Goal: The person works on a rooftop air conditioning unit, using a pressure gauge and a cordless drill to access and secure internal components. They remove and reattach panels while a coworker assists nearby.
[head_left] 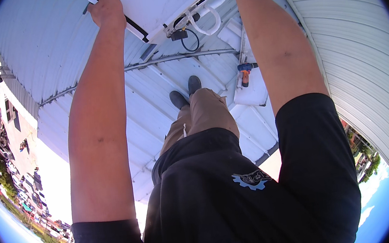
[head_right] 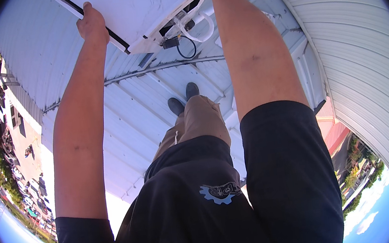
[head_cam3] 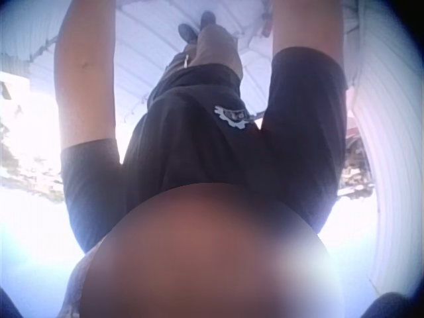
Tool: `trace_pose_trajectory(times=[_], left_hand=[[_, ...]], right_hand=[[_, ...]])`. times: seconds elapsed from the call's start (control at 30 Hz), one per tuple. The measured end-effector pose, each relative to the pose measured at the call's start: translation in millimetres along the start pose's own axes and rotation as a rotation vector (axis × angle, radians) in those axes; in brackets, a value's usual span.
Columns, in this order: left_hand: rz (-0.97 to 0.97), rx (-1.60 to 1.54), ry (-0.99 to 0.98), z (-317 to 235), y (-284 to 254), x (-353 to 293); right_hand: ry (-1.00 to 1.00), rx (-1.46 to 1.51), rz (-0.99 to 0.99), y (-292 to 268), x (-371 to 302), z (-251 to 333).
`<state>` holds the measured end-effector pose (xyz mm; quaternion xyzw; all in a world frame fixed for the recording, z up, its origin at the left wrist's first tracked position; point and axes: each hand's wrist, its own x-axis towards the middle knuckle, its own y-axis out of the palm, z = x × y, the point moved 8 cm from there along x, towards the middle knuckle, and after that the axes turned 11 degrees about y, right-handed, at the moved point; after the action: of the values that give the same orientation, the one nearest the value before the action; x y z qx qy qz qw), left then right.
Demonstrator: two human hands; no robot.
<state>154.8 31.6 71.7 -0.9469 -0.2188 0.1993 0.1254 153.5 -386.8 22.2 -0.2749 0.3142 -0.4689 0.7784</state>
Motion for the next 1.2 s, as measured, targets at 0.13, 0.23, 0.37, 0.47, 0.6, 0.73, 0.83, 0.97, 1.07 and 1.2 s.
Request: trace_pose_trajectory(times=[0.13,0.23,0.37,0.47,0.6,0.73,0.83,0.97,1.07,1.2], left_hand=[[-0.002,0.021,-0.004,-1.7,-1.0,-1.8],[-0.002,0.047,-0.009,-3.1,-2.6,-4.0],[-0.005,0.046,-0.016,-4.0,-2.1,-4.4],[0.002,0.033,-0.005,-3.1,-1.1,-2.1],[-0.013,0.033,0.009,-1.4,-0.8,1.2],[-0.022,0.056,0.004,-0.7,-1.2,2.5],[-0.014,0.055,0.005,-0.9,-1.1,3.1],[-0.010,0.024,0.005,1.2,-0.3,4.1],[-0.002,-0.012,0.011,2.2,0.2,4.5],[0.002,0.020,-0.022,2.3,-0.7,3.2]], right_hand=[[0.009,-0.019,-0.013,-1.2,-0.4,-0.7],[0.037,-0.004,-0.001,-0.5,-0.8,-3.7],[0.039,0.006,-0.010,-2.1,-2.7,-3.0],[0.047,0.006,-0.001,-2.8,-4.3,-2.5],[0.055,0.025,0.016,-3.3,-6.2,-2.3],[0.032,0.027,0.017,-3.6,-7.2,1.2],[0.063,0.029,0.037,-2.1,-6.8,-0.6],[-0.027,0.028,0.034,-2.9,-8.4,3.6],[-0.177,-0.007,0.030,-3.8,-12.0,12.7],[-0.113,-0.075,0.071,-0.6,-8.6,9.7]])
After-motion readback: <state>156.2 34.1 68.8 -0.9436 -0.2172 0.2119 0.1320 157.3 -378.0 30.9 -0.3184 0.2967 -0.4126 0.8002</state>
